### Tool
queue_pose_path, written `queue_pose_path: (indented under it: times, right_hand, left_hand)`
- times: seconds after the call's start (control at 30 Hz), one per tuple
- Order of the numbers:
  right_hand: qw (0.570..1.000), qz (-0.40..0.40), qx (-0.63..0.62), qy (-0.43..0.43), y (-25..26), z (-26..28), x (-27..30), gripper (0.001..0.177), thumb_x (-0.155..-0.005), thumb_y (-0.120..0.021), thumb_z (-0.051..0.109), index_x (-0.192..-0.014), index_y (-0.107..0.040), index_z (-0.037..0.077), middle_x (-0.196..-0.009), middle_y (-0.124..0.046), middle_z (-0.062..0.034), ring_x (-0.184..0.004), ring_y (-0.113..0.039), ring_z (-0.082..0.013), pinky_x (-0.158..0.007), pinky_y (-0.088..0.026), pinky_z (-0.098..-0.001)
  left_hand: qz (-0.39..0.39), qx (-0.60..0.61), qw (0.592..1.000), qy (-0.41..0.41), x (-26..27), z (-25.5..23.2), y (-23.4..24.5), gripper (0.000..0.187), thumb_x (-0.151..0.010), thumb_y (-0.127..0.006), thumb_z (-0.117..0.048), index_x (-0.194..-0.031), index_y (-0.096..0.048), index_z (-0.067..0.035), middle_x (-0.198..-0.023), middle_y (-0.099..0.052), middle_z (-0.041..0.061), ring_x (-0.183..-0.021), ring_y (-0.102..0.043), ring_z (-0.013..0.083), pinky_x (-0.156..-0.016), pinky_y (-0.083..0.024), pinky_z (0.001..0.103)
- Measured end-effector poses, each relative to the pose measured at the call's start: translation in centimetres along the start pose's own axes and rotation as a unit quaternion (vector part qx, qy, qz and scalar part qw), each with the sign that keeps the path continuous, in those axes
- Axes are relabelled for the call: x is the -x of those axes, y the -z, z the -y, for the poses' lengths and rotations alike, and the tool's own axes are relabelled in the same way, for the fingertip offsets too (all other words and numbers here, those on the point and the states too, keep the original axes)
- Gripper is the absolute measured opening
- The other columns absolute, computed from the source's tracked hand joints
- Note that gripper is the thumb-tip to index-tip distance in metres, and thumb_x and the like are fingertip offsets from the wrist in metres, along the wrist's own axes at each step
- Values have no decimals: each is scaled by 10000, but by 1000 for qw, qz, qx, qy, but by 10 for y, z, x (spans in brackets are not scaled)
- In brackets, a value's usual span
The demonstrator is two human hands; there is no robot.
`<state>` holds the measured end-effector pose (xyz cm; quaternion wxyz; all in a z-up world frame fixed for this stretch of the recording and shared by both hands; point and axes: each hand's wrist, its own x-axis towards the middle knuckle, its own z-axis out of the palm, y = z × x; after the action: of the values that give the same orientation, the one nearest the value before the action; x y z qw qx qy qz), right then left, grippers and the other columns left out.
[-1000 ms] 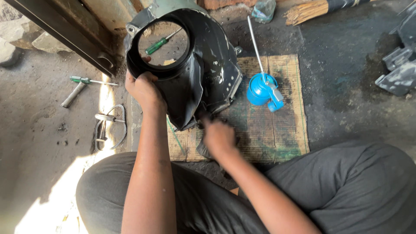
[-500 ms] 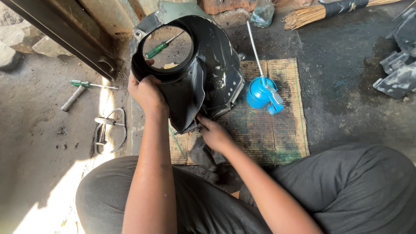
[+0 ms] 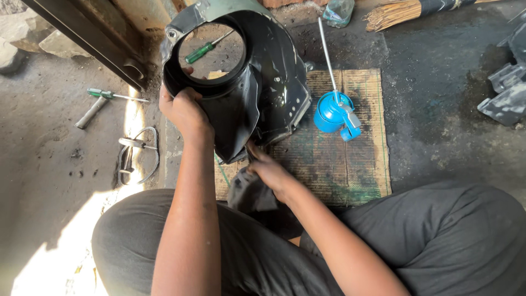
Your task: The person sits on the floor and wipes a large, black, curved metal part with a grey cloth. They rotate the object to clean different sections, including the inner rim and outer surface, using a blue spray bottle nearby.
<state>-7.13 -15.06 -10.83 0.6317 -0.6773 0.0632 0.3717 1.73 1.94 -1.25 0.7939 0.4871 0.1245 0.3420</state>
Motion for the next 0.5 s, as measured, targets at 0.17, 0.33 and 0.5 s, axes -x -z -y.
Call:
queue_pose_path:
  times: [0.17, 0.33, 0.5]
  right_hand:
    - [998, 3, 17, 61, 7, -23, -4, 717, -874, -480, 71, -1574, -426, 217, -1556, -537, -75, -1398, -493, -245, -1134, -378, -318]
    - [982, -22, 47, 183, 3, -36, -33, 653, -924, -542, 95, -1556, -415, 197, -1577, -494, -116, -1413, -493, -256, -1121, -389, -342]
    - [886, -119, 447, 3, 0, -1, 24, 682, -945, -541, 216, -1571, -362, 418, -1152, -702, -222, -1087, -680, -387, -966, -524, -502]
  left_hand:
    - [13, -64, 998, -3, -3, 2, 2, 466, -644, -439, 78, -1027, -705, 77, -831, -674, 130, -720, -627, 210, -646, -476, 283]
    - [16, -29, 999, 9, -1, -2, 3, 450, -609, -434, 64, -976, -694, 69, -860, -699, 98, -703, -654, 193, -633, -502, 282]
    - [21, -77, 997, -11, -4, 4, 0, 448, -655, -450, 66, -1013, -718, 71, -803, -647, 104, -668, -552, 162, -610, -410, 262]
